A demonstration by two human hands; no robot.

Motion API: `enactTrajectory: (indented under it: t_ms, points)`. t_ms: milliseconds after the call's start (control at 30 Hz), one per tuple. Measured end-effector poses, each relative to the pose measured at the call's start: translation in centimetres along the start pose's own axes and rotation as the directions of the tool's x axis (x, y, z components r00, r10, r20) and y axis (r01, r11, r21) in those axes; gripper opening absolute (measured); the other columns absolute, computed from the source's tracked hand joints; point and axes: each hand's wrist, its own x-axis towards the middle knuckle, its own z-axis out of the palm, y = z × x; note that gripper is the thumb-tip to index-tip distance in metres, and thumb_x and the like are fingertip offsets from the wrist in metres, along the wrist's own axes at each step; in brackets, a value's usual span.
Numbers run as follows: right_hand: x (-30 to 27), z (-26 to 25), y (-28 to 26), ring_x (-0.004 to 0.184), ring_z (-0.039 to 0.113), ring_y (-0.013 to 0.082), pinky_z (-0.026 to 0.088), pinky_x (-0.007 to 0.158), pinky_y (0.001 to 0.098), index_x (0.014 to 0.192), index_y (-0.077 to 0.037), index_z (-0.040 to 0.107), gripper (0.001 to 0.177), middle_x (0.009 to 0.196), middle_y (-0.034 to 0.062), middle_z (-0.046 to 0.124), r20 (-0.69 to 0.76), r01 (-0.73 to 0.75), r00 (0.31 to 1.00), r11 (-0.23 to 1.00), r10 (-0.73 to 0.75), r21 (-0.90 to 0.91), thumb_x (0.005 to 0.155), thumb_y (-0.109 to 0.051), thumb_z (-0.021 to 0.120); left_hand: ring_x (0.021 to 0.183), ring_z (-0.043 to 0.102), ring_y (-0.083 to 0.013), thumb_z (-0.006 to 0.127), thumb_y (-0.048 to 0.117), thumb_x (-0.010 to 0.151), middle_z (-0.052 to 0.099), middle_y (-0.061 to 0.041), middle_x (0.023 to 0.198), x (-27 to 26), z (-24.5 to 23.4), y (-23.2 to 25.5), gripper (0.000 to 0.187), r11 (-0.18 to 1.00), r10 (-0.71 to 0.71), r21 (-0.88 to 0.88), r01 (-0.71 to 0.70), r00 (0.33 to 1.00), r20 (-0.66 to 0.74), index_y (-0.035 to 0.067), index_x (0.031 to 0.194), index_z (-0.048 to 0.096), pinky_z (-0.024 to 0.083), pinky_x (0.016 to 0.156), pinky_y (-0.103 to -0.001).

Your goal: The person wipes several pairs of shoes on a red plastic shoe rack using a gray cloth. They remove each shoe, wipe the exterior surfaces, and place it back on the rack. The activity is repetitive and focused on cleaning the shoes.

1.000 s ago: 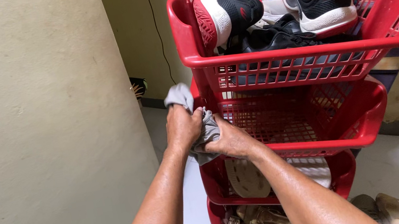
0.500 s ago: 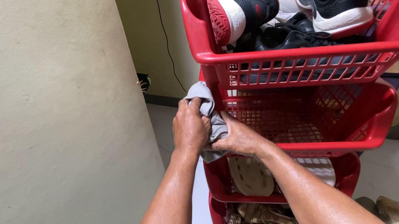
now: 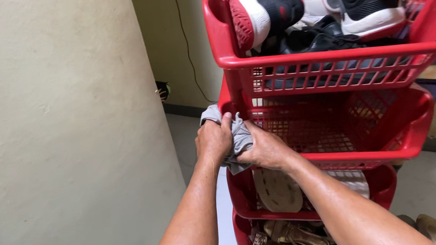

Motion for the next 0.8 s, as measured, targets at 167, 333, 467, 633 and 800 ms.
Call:
enactTrajectory:
  t_ms: [167,333,467,633,800]
  points:
    - [1.1,0.1,0.4,0.112,0.067,0.0243,0.051,0.1,0.0366,0.132,-0.006,0.053,0.081,0.122,0.0125,0.07,0.03,0.182,0.981,0.968,-0.189,0.172,0.064,-0.028,0.091,0.124,0.058,-0.0482,0.047,0.063,0.094,0.066,-0.029,0.126,0.9,-0.2,0.1,0.067,0.998,-0.048,-0.024,0.05,0.997,0.067,0.009,0.129,0.067,0.045,0.107,-0.052]
    - [1.9,-0.8,1.5,0.111,0.067,0.0221,0.051,0.101,0.0336,0.138,-0.013,0.05,0.079,0.122,0.0086,0.07,0.153,0.009,0.986,0.932,-0.069,0.362,0.066,-0.022,0.081,0.133,0.051,-0.0466,0.033,0.067,0.093,0.06,-0.026,0.136,2.2,0.7,-1.0,0.075,0.991,-0.095,-0.082,0.103,0.991,0.099,0.014,0.139,0.061,0.039,0.112,-0.051]
    - [2.2,-1.9,1.8,0.105,0.069,0.0263,0.053,0.1,0.0384,0.131,-0.002,0.061,0.061,0.117,0.0132,0.072,0.137,-0.037,0.988,0.728,-0.078,0.684,0.075,-0.026,0.074,0.138,0.052,-0.0442,0.028,0.069,0.1,0.06,-0.034,0.137,3.7,0.0,-2.1,0.086,0.976,0.022,-0.218,0.019,0.983,0.185,-0.001,0.137,0.06,0.039,0.115,-0.046]
    - [4.2,-0.2,0.6,0.121,0.06,0.0204,0.042,0.108,0.0369,0.133,-0.004,0.064,0.054,0.128,0.008,0.069,-0.038,0.028,0.999,0.642,0.001,0.766,0.097,-0.043,0.058,0.132,0.05,-0.0496,0.03,0.064,0.099,0.058,-0.036,0.135,0.6,1.8,-3.0,0.08,0.946,0.178,-0.281,-0.163,0.984,0.027,0.003,0.146,0.05,0.041,0.11,-0.048]
    - [6.5,0.3,2.6,0.129,0.059,0.0154,0.041,0.11,0.0348,0.139,-0.018,0.057,0.059,0.139,0.001,0.064,0.277,-0.376,0.926,0.711,0.258,0.594,0.1,-0.059,0.037,0.121,0.057,-0.0517,0.038,0.057,0.098,0.064,-0.032,0.126,-1.7,3.2,-3.5,0.067,0.968,0.102,-0.23,-0.1,0.995,-0.006,0.007,0.139,0.055,0.044,0.102,-0.054]
